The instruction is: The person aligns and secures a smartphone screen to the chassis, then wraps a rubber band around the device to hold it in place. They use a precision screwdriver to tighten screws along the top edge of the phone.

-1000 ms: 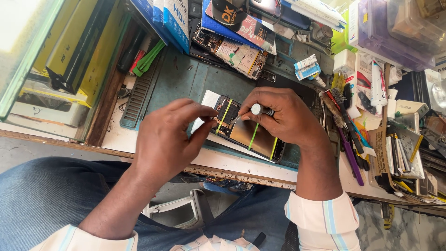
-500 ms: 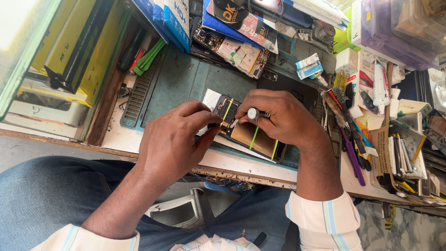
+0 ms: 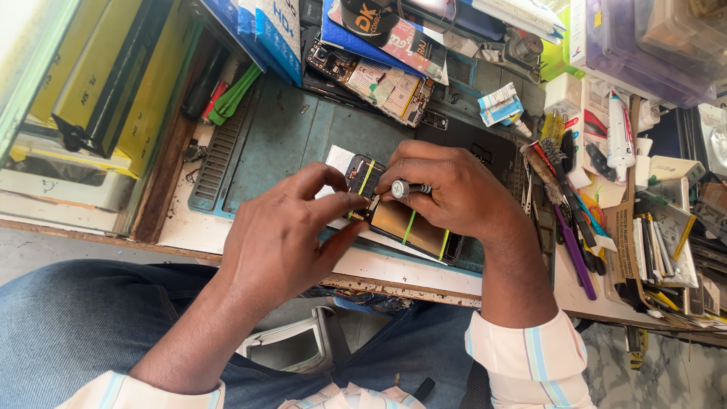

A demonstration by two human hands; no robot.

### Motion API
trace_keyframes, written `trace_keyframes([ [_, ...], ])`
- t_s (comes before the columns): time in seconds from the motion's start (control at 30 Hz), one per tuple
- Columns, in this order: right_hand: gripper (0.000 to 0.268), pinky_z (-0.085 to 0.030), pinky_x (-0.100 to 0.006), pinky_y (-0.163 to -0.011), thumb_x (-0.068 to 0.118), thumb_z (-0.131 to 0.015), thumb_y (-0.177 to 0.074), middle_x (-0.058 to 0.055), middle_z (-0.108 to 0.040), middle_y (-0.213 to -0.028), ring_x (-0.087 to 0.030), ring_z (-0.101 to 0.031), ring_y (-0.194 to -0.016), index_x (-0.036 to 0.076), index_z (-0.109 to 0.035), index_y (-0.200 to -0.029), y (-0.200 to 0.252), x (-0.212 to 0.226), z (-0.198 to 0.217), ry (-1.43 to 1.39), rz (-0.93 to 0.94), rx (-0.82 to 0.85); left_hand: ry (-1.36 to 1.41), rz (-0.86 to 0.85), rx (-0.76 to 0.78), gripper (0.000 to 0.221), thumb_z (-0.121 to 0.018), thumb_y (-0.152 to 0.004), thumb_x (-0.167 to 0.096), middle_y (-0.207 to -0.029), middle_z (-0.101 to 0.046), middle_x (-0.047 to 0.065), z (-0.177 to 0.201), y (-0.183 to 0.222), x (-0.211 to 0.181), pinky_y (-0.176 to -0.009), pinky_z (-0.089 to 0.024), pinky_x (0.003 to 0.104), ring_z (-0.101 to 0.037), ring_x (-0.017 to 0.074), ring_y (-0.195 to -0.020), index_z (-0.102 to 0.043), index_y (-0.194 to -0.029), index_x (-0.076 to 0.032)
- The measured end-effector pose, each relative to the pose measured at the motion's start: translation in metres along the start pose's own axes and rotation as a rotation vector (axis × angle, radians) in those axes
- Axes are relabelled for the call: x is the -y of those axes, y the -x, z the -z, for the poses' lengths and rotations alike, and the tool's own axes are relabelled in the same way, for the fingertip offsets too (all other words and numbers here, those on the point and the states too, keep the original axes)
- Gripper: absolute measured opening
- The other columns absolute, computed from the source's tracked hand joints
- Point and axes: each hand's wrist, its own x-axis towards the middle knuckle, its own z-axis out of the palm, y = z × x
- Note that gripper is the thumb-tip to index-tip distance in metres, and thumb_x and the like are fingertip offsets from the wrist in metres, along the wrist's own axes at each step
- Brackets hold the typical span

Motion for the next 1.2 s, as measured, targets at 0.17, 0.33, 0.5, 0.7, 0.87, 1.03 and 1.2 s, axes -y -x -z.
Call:
trace_keyframes([
  [0.17,0.032,-0.059,-0.036,-0.079,-0.007,-0.073,-0.075,-0.008,-0.071,-0.101,-0.025,-0.074,-0.095,0.005,-0.075,-0.104,0.000,-0.001,-0.001,-0.019,-0.019,0.005,-0.049,-0.099,0.024,0.030,-0.075,-0.087,-0.038,-0.104,-0.065,0.003,-0.002,0.000,-0.003,-0.059,-0.056,0.040,-0.069,0.0229,-0.085,-0.078,-0.110,-0.019],
  [0.33,0.033,-0.058,-0.035,-0.079,-0.005,-0.073,-0.075,-0.008,-0.071,-0.101,-0.024,-0.074,-0.095,0.006,-0.076,-0.106,0.001,-0.004,-0.001,-0.030,-0.006,0.015,-0.073,-0.088,0.056,0.030,-0.074,-0.088,-0.040,-0.101,-0.064,0.002,-0.006,0.000,-0.004,-0.059,-0.056,0.041,-0.069,0.0229,-0.083,-0.078,-0.109,-0.019],
  [0.5,0.032,-0.058,-0.034,-0.076,-0.003,-0.075,-0.077,-0.009,-0.072,-0.100,-0.024,-0.074,-0.091,0.006,-0.077,-0.108,0.002,-0.008,-0.001,-0.039,-0.009,0.019,-0.062,-0.085,0.067,0.029,-0.073,-0.089,-0.038,-0.102,-0.063,0.003,-0.007,0.000,-0.003,-0.059,-0.056,0.041,-0.069,0.0223,-0.084,-0.076,-0.110,-0.017],
  [0.7,0.028,-0.058,-0.035,-0.073,0.000,-0.076,-0.077,-0.010,-0.072,-0.097,-0.025,-0.074,-0.088,0.004,-0.076,-0.105,0.003,-0.011,0.002,-0.003,-0.013,-0.023,-0.062,-0.099,0.060,0.031,-0.074,-0.089,-0.035,-0.105,-0.063,0.004,-0.009,0.000,-0.003,-0.061,-0.056,0.041,-0.069,0.0235,-0.084,-0.074,-0.110,-0.012],
  [0.87,0.027,-0.057,-0.034,-0.069,0.001,-0.075,-0.077,-0.009,-0.071,-0.095,-0.023,-0.073,-0.083,0.004,-0.076,-0.104,0.002,-0.007,0.000,-0.018,0.008,-0.001,-0.053,-0.128,0.027,0.032,-0.075,-0.087,-0.032,-0.107,-0.064,0.005,-0.009,0.001,-0.002,-0.061,-0.056,0.041,-0.069,0.0241,-0.085,-0.073,-0.112,-0.012],
  [1.03,0.030,-0.056,-0.036,-0.063,0.003,-0.078,-0.074,-0.007,-0.071,-0.092,-0.023,-0.073,-0.077,0.008,-0.079,-0.103,0.003,0.002,0.004,0.102,0.034,0.012,-0.082,-0.122,0.048,0.034,-0.075,-0.088,-0.034,-0.105,-0.063,0.006,-0.011,0.003,-0.002,-0.062,-0.055,0.042,-0.068,0.0236,-0.084,-0.072,-0.115,-0.013],
  [1.2,0.032,-0.055,-0.037,-0.062,0.003,-0.079,-0.071,-0.008,-0.073,-0.091,-0.024,-0.073,-0.075,0.010,-0.081,-0.102,0.007,0.005,0.004,0.174,0.008,0.018,-0.109,-0.129,0.029,0.036,-0.075,-0.087,-0.035,-0.108,-0.063,0.007,-0.011,0.003,-0.004,-0.062,-0.055,0.042,-0.067,0.0239,-0.085,-0.072,-0.115,-0.013],
])
